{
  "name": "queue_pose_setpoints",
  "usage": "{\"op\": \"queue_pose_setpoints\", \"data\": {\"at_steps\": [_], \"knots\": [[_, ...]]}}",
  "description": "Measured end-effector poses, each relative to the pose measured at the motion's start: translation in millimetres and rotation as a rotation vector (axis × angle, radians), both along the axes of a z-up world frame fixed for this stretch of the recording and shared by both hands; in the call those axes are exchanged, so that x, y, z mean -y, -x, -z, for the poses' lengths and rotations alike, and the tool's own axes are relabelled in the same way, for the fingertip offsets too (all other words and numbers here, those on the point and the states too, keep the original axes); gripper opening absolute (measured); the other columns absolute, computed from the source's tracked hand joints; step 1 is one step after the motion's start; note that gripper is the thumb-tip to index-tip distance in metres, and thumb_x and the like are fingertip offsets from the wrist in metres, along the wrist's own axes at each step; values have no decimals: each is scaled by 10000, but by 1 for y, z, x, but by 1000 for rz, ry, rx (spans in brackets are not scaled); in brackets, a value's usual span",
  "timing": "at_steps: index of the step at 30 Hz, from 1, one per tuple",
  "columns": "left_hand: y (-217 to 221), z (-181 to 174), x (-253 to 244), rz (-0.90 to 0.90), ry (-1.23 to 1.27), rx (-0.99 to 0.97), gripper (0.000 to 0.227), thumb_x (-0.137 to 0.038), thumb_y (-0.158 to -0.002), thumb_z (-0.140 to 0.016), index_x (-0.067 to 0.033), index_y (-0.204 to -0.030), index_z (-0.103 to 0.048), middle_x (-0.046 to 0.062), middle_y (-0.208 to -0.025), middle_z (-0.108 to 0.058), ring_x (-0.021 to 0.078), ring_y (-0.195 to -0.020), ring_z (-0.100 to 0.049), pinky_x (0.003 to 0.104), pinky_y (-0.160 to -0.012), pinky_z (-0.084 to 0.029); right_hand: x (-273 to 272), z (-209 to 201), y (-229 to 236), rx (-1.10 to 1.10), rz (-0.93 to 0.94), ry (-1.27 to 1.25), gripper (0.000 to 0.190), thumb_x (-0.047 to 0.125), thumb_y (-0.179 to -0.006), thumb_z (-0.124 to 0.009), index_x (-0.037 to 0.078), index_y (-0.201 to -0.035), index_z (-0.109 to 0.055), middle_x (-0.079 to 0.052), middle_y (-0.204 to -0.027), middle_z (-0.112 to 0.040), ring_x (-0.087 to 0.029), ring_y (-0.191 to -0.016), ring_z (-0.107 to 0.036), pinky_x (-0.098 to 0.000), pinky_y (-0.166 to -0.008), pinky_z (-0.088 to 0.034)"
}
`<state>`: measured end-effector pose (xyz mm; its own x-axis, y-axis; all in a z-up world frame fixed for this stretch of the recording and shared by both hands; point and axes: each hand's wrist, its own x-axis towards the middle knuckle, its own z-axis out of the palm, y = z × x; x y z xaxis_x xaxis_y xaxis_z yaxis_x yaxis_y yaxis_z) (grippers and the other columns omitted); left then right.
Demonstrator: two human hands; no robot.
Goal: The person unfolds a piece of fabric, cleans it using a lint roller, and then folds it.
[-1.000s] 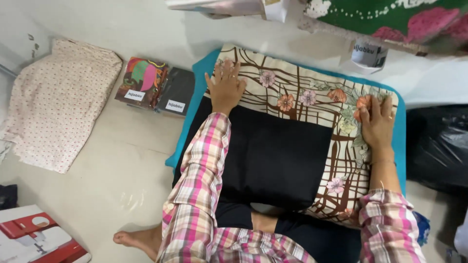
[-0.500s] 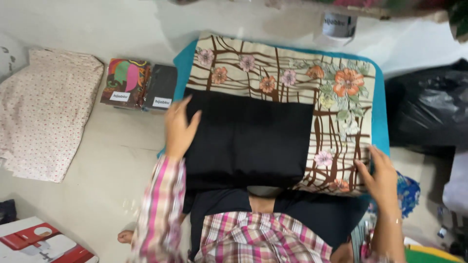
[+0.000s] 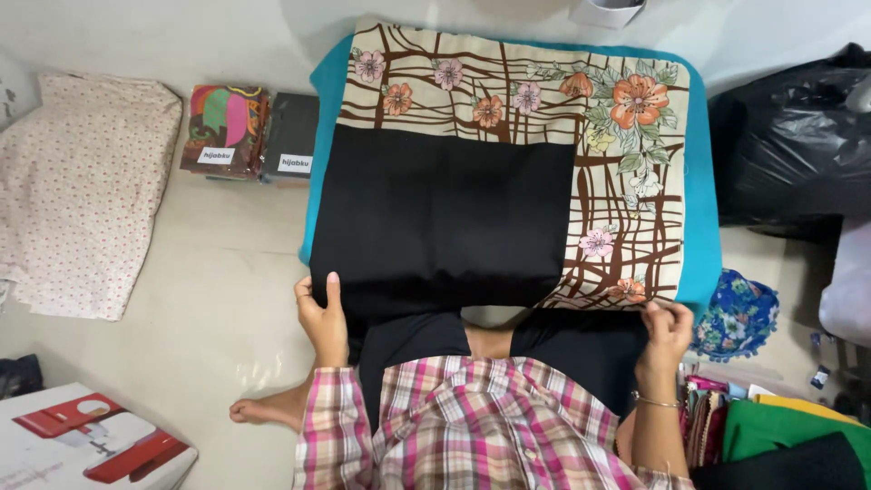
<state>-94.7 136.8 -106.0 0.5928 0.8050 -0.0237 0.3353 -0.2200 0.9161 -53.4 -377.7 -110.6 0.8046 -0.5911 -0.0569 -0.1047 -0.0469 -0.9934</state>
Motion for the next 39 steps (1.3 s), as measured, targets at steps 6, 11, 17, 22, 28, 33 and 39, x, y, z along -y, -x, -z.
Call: {"op": "queue_pose_setpoints", "data": {"at_steps": [6,11,17,22,28,33,39], "knots": [[16,5,-19,31,58,-35,285,-340,-967,-786,-108,-857,-661,20,-690,-603,141,-651,-553,285,-607,-472,13,18,9,-66,-92,20,56,130,-1020,-669,163,-1065,-671,59,-895,-637,-30,-789,-613,-233,-760,-556],[30,-5,-9,17,-5,-19,288,-315,-1101,-605,-138,-875,-614,55,-675,-629,155,-656,-547,322,-656,-486,-4,-29,14,94,-87,255,70,142,-1145,-614,140,-1156,-683,10,-979,-605,-76,-924,-477,-307,-909,-445],[41,-65,1,155,6,168,222,-184,-1097,-495,-39,-941,-558,-21,-759,-449,82,-687,-381,236,-670,-367,31,-78,20,176,-55,610,151,2,-1262,-545,-47,-1119,-563,-116,-1003,-578,-174,-826,-509,-276,-748,-470],[49,-66,1,197,-11,57,210,-172,-1059,-549,-20,-918,-585,-7,-677,-510,89,-599,-401,258,-568,-363,37,-84,26,157,-109,678,149,-18,-1270,-583,-90,-1141,-596,-135,-988,-602,-177,-803,-489,-286,-737,-435],[37,-67,9,187,-395,-131,172,-195,-994,-668,-55,-1049,-585,33,-746,-566,191,-649,-552,348,-661,-476,32,-70,17,-34,-80,874,128,17,-1177,-686,-110,-1189,-683,-177,-878,-656,-204,-649,-519,-313,-560,-436],[-46,-125,42,376,-520,228,281,-134,-927,-681,-55,-1190,-623,135,-1186,-626,310,-1104,-587,410,-996,-445,-33,-96,-48,231,-191,889,226,-89,-1027,-689,-97,-1233,-597,-239,-1178,-608,-295,-954,-613,-349,-794,-586],[-200,-79,113,1007,-765,-25,560,-442,-1088,-404,-183,-1583,-361,154,-1599,-405,448,-1459,-383,660,-1157,-296,-188,-122,-141,411,-935,1009,570,378,-1035,-553,31,-1484,-505,-288,-1438,-532,-509,-1364,-442,-653,-1083,-283]]}}
